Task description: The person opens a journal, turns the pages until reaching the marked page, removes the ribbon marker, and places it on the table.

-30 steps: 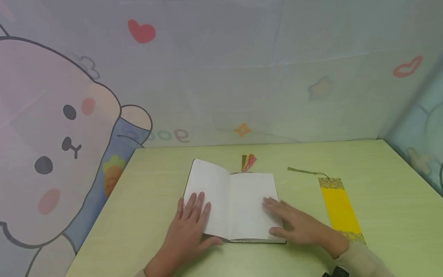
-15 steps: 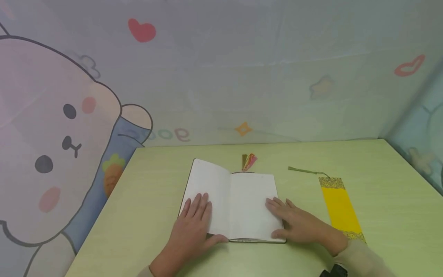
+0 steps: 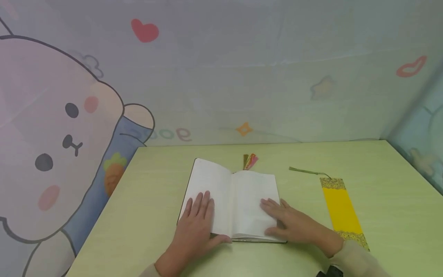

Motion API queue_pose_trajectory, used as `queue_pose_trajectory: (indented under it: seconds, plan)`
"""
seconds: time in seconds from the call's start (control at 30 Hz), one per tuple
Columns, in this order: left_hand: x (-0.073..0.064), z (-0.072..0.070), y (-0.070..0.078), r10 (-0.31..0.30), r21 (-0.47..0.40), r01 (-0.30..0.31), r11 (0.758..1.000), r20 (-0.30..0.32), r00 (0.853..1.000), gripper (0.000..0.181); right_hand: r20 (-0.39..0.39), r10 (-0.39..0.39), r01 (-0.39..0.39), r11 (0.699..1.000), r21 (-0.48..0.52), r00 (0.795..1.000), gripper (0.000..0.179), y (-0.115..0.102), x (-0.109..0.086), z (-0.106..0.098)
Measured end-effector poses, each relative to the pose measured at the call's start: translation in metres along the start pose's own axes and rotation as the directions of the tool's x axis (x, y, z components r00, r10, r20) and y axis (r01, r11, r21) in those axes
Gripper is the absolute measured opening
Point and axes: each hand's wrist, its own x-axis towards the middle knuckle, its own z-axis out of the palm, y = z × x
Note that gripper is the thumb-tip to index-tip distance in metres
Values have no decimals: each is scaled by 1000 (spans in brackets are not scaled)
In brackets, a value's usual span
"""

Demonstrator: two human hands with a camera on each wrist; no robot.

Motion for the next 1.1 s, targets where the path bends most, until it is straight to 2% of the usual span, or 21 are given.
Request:
queue_pose_trajectory:
  seconds: [0.23, 0.4, 0.53, 0.67, 0.77, 0.87, 0.93, 1.03, 1.1]
  plan:
    - [3, 6, 7, -60, 19, 60, 998, 26, 998, 109, 6, 3, -3, 1000, 10, 1000, 75, -6, 1, 0]
    - [6, 7, 10, -76, 22, 76, 997, 8, 997, 108, -29, -34, 34, 999, -21, 999, 72, -6, 1, 1]
    - [5, 7, 10, -61, 23, 62, 998, -30, 998, 108, -113, -25, 17, 998, -68, 993, 71, -3, -1, 0]
    - [5, 6, 9, -17, 9, 18, 1000, -94, 995, 108, -223, -27, 16, 998, -53, 974, 67, -1, -3, -4]
    - [6, 4, 9, 22, -9, -23, 1000, -147, 989, 108, -276, -20, 14, 1000, -25, 961, 66, 0, -5, -6]
    - [6, 3, 9, 56, -18, -61, 998, -199, 978, 106, -295, 11, -9, 1000, 9, 956, 66, 1, -7, -8]
    - [6, 3, 7, 81, -27, -90, 996, -246, 966, 104, -286, 42, -35, 999, 30, 957, 66, 0, -7, -8]
    - [5, 5, 6, 108, -28, -124, 992, -326, 939, 98, -255, 96, -85, 995, 54, 962, 65, 1, -9, -7]
    - [6, 6, 4, 122, -42, -150, 988, -391, 912, 95, -232, 121, -111, 992, 58, 965, 65, 1, -9, -7]
